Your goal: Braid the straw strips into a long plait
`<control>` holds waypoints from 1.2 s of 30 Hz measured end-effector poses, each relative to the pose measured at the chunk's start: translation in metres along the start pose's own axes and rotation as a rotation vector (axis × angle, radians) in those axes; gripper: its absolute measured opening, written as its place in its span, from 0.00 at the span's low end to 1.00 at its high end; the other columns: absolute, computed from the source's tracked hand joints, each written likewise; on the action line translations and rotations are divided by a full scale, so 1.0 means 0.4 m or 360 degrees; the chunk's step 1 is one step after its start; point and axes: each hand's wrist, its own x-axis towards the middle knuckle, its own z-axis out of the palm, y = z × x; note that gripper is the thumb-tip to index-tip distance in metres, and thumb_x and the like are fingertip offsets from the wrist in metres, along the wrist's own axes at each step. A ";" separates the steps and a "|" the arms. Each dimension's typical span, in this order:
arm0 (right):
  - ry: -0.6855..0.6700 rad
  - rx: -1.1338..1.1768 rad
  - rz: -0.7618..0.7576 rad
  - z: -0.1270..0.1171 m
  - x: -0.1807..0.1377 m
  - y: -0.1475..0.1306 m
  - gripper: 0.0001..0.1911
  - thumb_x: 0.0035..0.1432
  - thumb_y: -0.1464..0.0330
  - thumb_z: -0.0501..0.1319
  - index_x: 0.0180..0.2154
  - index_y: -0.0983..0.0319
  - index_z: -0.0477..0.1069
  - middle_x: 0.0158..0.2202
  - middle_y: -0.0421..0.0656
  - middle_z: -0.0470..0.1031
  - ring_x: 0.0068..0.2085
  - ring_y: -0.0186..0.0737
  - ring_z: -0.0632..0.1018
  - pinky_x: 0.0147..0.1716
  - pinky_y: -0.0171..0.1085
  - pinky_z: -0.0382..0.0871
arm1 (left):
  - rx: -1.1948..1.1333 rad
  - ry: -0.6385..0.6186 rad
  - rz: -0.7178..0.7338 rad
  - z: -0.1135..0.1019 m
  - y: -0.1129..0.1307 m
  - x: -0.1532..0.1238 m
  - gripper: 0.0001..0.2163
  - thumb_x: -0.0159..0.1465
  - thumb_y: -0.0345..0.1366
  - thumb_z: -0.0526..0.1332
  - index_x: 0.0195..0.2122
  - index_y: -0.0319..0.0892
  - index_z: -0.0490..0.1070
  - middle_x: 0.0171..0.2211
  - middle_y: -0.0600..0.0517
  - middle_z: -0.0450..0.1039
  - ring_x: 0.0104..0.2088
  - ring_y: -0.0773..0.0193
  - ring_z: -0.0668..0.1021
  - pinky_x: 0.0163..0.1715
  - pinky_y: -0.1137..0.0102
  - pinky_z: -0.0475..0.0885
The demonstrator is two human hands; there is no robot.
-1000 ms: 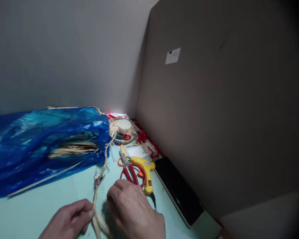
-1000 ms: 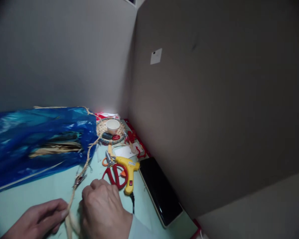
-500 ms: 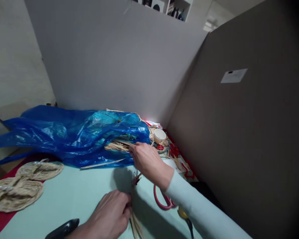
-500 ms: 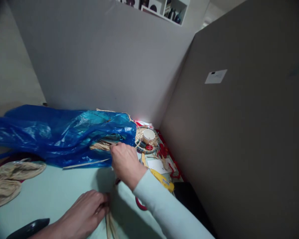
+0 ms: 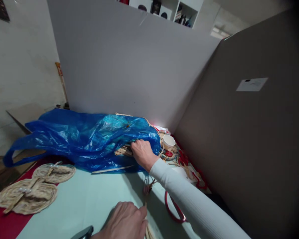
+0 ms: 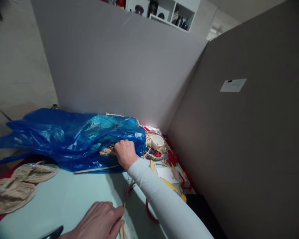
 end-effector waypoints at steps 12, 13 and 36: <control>0.0330 0.0188 0.0028 0.000 -0.137 0.032 0.12 0.70 0.74 0.52 0.41 0.64 0.74 0.38 0.50 0.78 0.45 0.47 0.75 0.42 0.41 0.64 | 0.0136 0.0152 0.0002 -0.055 0.005 -0.005 0.09 0.68 0.39 0.59 0.43 0.44 0.78 0.40 0.43 0.83 0.44 0.45 0.83 0.44 0.58 0.74; 0.0350 0.0221 0.0057 0.000 -0.147 0.039 0.13 0.70 0.74 0.51 0.40 0.64 0.74 0.37 0.50 0.78 0.44 0.47 0.75 0.42 0.41 0.63 | 0.0156 0.0183 0.0005 -0.074 0.001 0.001 0.09 0.68 0.39 0.59 0.41 0.44 0.78 0.38 0.43 0.83 0.42 0.45 0.83 0.43 0.58 0.74; 0.1113 0.2420 0.0692 -0.065 -0.389 0.157 0.10 0.58 0.61 0.62 0.30 0.61 0.73 0.35 0.46 0.81 0.34 0.43 0.83 0.37 0.39 0.77 | -0.1121 0.0636 0.0292 -0.258 -0.036 0.123 0.12 0.59 0.46 0.68 0.39 0.47 0.83 0.43 0.46 0.83 0.46 0.47 0.80 0.47 0.59 0.75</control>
